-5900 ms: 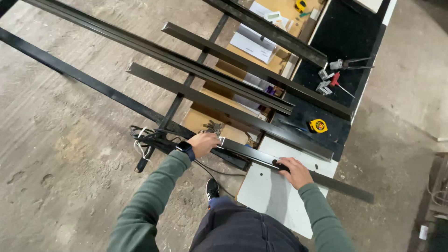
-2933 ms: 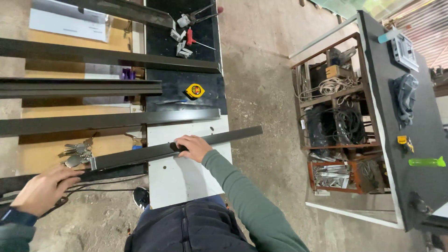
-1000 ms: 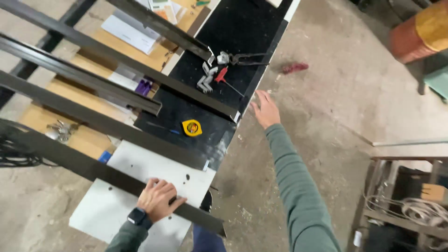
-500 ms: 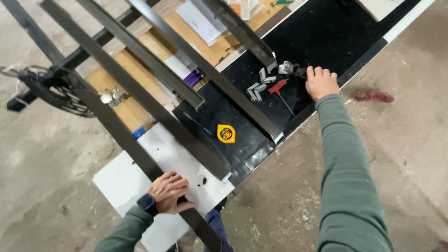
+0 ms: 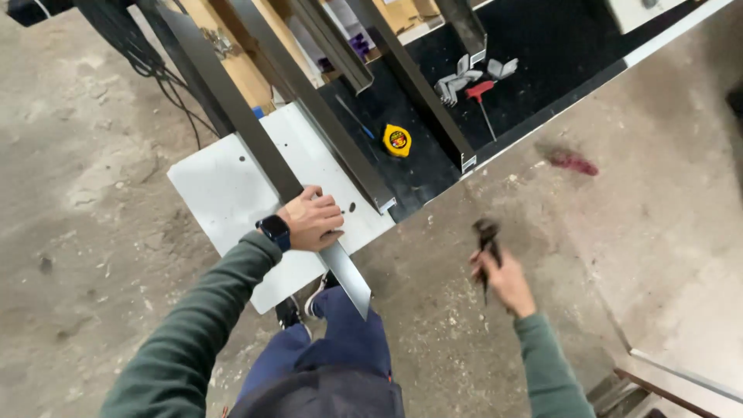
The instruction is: Joining and aligning black metal profiles using hand tools.
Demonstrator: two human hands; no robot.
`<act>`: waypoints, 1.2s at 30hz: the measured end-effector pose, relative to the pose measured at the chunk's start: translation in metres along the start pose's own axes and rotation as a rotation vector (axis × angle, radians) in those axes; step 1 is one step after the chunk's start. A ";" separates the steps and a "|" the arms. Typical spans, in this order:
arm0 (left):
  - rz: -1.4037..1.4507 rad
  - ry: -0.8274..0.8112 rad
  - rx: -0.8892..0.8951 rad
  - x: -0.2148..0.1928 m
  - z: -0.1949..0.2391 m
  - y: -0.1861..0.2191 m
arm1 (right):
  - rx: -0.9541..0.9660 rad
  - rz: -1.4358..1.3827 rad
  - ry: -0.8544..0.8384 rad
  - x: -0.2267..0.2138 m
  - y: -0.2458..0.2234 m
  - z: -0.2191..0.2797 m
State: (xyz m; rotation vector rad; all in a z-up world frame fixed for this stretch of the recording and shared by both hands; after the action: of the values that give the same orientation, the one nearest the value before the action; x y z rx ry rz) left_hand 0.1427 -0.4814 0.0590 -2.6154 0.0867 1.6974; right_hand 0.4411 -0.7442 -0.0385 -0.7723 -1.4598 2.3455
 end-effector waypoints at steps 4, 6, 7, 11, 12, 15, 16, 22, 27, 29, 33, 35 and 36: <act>0.008 -0.012 -0.090 0.015 0.005 0.015 | 0.058 0.229 -0.398 0.090 0.008 0.070; 0.004 -0.014 -0.154 0.020 0.009 0.014 | -0.175 0.409 -0.568 0.135 -0.010 0.083; 0.001 -0.018 -0.137 0.021 0.002 0.007 | -0.178 0.398 -0.555 0.145 -0.017 0.075; -0.007 -0.039 -0.191 0.016 0.004 0.007 | -0.378 0.588 -0.709 0.182 -0.045 0.071; -0.017 -0.048 -0.173 0.014 0.000 0.007 | -0.421 0.605 -0.715 0.186 -0.052 0.070; -0.033 -0.059 -0.153 0.018 0.000 0.012 | -0.508 0.620 -0.722 0.190 -0.057 0.070; -0.033 -0.061 -0.160 0.018 -0.001 0.012 | -0.508 0.620 -0.729 0.190 -0.059 0.070; -0.037 -0.045 -0.171 0.020 0.004 0.012 | -0.583 0.715 -0.759 0.198 -0.056 0.077; -0.022 -0.045 -0.177 0.020 0.004 0.009 | -0.564 0.719 -0.747 0.198 -0.047 0.074; -0.012 -0.054 -0.182 0.022 0.005 0.013 | -0.553 0.701 -0.752 0.197 -0.047 0.079; -0.017 -0.072 -0.193 0.023 0.005 0.012 | -0.513 0.668 -0.763 0.199 -0.048 0.076; -0.020 -0.068 -0.187 0.022 0.005 0.011 | -0.506 0.656 -0.765 0.199 -0.047 0.074; -0.022 -0.061 -0.184 0.022 0.005 0.011 | -0.498 0.650 -0.768 0.199 -0.046 0.073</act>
State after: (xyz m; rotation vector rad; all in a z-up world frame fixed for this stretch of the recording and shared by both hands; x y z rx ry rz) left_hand 0.1465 -0.4934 0.0373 -2.6748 -0.1043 1.8606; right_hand 0.2341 -0.6807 -0.0303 -0.5009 -2.4840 2.9951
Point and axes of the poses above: each hand's wrist, its own z-axis away from the middle knuckle, its own x-axis out of the palm, y = z × x, the point moved 10 cm from there along -z, towards the middle knuckle, and after that the axes turned 10 degrees about -z, right-handed, at the moved point
